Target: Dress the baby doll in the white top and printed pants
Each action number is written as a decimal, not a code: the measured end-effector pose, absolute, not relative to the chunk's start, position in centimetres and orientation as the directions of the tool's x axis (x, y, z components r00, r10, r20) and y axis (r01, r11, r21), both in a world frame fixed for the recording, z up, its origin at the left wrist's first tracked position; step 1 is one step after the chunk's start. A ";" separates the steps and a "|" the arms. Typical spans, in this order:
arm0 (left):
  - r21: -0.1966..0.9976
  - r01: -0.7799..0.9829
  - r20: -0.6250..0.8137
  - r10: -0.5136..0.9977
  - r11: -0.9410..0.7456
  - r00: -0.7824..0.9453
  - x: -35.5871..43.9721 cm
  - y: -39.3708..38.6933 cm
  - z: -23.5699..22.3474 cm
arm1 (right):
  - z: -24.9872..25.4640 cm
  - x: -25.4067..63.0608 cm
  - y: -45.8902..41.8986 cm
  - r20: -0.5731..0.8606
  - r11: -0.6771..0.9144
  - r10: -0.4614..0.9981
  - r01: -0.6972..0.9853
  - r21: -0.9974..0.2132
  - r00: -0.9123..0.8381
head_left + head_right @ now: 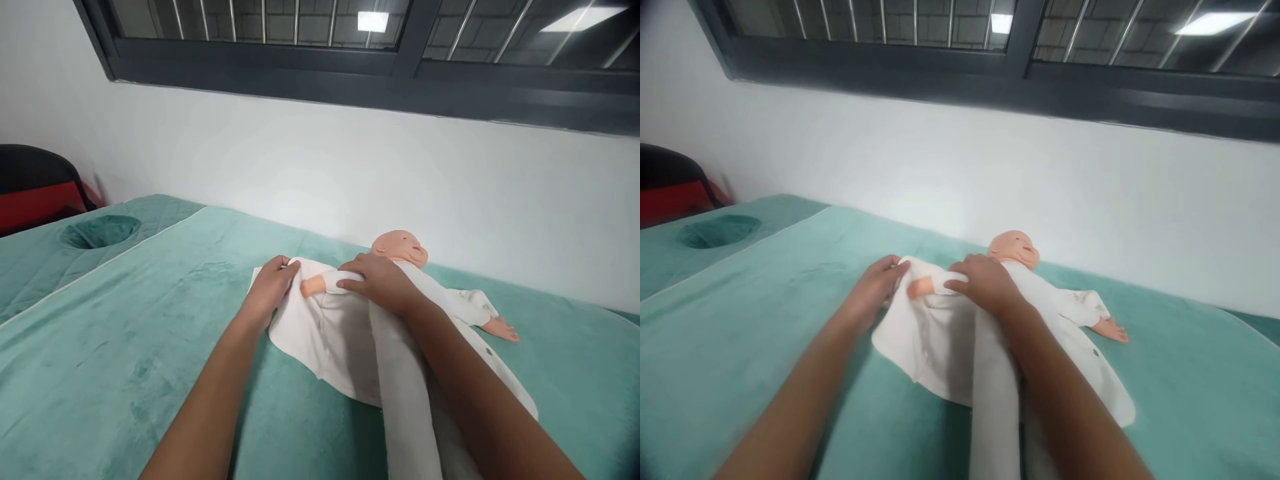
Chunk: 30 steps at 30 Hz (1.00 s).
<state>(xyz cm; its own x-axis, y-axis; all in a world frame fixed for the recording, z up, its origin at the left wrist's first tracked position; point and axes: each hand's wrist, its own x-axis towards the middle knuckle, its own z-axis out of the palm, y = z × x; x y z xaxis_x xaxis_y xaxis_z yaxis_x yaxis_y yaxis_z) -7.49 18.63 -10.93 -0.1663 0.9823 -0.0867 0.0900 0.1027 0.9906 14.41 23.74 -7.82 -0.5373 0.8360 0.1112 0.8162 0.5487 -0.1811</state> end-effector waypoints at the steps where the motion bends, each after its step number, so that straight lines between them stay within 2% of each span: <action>1: 0.997 -0.003 -0.082 0.990 0.082 -0.118 -6.9 18.4 -10.8 | -8.0 14.2 23.8 0.111 0.545 0.838 0.824 -0.153 -0.534; 4: 0.992 -0.127 -0.010 0.998 0.017 0.057 -4.6 17.5 -10.5 | -8.4 13.8 23.8 0.116 0.535 0.842 0.843 -0.059 -0.527; 8: 0.992 -0.125 0.050 0.942 -0.008 0.332 -1.3 16.1 -10.6 | -8.6 13.3 24.0 0.095 0.563 0.816 0.822 0.092 -0.570; 11: 0.991 -0.116 0.109 0.918 -0.070 0.381 0.1 15.3 -11.0 | -8.6 12.9 23.8 0.063 0.588 0.801 0.801 0.111 -0.596; 13: 0.991 -0.098 0.124 0.927 -0.095 0.355 0.3 15.3 -11.4 | -8.3 13.0 23.3 0.100 0.603 0.791 0.797 0.034 -0.604; 15: 0.991 -0.101 0.116 0.943 -0.088 0.311 0.0 15.6 -11.8 | -7.7 14.2 22.5 0.229 0.570 0.812 0.814 -0.110 -0.537; 17: 0.989 -0.129 0.098 0.963 -0.067 0.250 -0.4 16.0 -12.0 | -7.0 16.7 21.6 0.357 0.424 0.876 0.872 -0.246 -0.325; 18: 0.988 -0.144 0.088 0.974 -0.058 0.209 -0.5 16.1 -12.0 | -6.7 18.4 21.2 0.375 0.297 0.910 0.910 -0.290 -0.178; 20: 0.986 -0.164 0.061 0.990 -0.040 0.124 -0.7 16.1 -12.1 | -6.2 22.2 20.6 0.280 0.005 0.956 0.951 -0.310 0.086; 22: 0.983 -0.184 0.026 0.999 -0.017 0.043 -0.8 16.0 -12.3 | -6.4 25.7 20.6 0.052 -0.194 0.975 0.939 -0.283 0.217; 24: 0.978 -0.208 0.002 1.000 -0.007 -0.027 -1.0 15.9 -12.5 | -7.0 28.0 20.9 -0.133 -0.217 0.974 0.931 -0.293 0.185; 25: 0.975 -0.220 -0.005 0.998 -0.008 -0.058 -1.1 15.8 -12.7 | -7.5 28.6 21.1 -0.168 -0.195 0.975 0.926 -0.322 0.147; 30: 0.967 -0.255 -0.053 0.980 0.003 -0.191 -1.7 16.5 -12.6 | -8.9 28.1 21.2 -0.140 -0.105 0.990 0.823 -0.559 0.031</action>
